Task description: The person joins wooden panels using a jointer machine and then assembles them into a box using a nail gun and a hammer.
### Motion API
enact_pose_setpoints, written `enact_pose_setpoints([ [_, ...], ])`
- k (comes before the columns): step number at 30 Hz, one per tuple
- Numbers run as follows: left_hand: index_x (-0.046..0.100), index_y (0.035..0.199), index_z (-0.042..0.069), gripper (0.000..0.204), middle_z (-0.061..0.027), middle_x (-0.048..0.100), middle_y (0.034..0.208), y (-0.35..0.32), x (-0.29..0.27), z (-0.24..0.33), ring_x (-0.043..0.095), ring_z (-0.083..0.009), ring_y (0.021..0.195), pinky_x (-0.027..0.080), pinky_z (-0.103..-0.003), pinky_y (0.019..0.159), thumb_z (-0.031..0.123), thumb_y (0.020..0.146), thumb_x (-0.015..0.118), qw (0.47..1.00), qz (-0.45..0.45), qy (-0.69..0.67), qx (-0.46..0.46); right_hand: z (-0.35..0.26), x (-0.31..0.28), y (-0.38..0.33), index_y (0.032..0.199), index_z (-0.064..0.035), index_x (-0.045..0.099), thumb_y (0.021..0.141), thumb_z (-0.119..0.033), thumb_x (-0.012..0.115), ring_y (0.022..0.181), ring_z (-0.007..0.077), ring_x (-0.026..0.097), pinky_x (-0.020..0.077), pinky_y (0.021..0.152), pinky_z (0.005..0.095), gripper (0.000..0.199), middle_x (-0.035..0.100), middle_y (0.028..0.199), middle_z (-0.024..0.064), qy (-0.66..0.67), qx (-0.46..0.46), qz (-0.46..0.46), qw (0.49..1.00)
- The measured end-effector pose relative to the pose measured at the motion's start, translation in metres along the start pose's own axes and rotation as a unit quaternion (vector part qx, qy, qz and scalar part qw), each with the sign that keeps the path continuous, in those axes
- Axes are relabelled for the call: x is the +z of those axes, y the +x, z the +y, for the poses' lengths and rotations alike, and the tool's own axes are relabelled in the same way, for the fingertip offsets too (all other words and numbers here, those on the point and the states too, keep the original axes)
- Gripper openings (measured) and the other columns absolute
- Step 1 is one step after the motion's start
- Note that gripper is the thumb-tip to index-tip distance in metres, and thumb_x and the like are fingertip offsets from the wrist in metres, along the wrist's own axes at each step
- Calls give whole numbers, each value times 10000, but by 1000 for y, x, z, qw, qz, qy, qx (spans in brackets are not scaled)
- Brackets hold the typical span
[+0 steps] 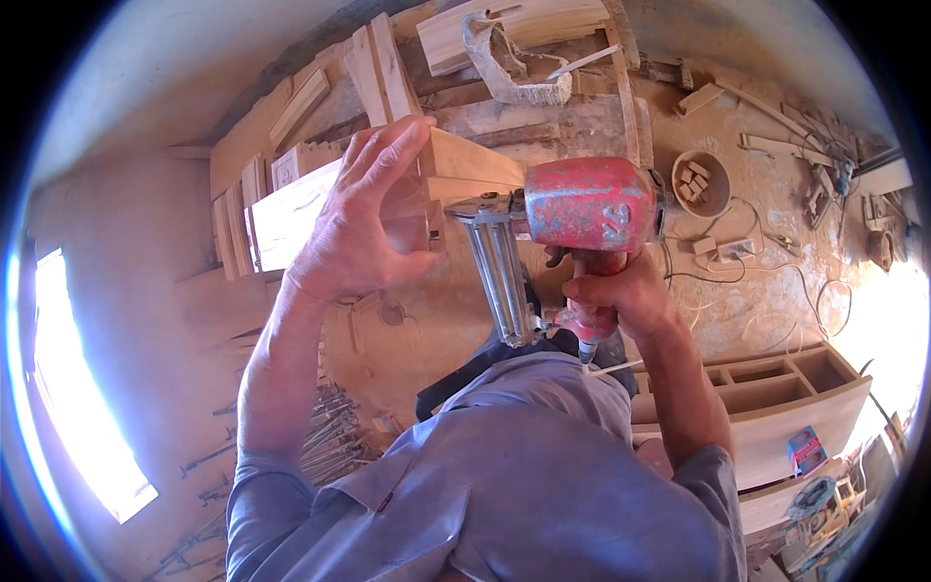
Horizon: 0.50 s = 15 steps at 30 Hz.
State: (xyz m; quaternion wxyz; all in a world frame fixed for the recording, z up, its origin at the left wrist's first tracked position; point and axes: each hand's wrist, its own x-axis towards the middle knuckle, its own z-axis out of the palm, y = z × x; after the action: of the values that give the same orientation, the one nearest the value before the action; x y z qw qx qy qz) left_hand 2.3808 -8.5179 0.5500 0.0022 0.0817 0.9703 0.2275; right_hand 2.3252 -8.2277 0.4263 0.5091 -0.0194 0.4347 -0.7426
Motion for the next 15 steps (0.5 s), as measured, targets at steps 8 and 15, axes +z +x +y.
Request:
enact_pose_setpoints([
  [8,463,1461,73,985,-139,480,1446,1,0,2,454,-383,1296,402,-472,1129,138,558,850,1000,-2,-6,-7,-4,-7,3,1140,65,610,733,34,743,453,114,501,356,449,261,429,570,604,44,-61,7,8,998],
  [15,470,1450,59,961,-137,483,1440,2,1,2,455,-380,1295,408,-468,1124,132,566,840,1000,2,-2,-1,-2,-9,8,1161,72,617,720,45,727,458,114,510,359,444,258,456,581,612,43,-15,4,-22,1000],
])
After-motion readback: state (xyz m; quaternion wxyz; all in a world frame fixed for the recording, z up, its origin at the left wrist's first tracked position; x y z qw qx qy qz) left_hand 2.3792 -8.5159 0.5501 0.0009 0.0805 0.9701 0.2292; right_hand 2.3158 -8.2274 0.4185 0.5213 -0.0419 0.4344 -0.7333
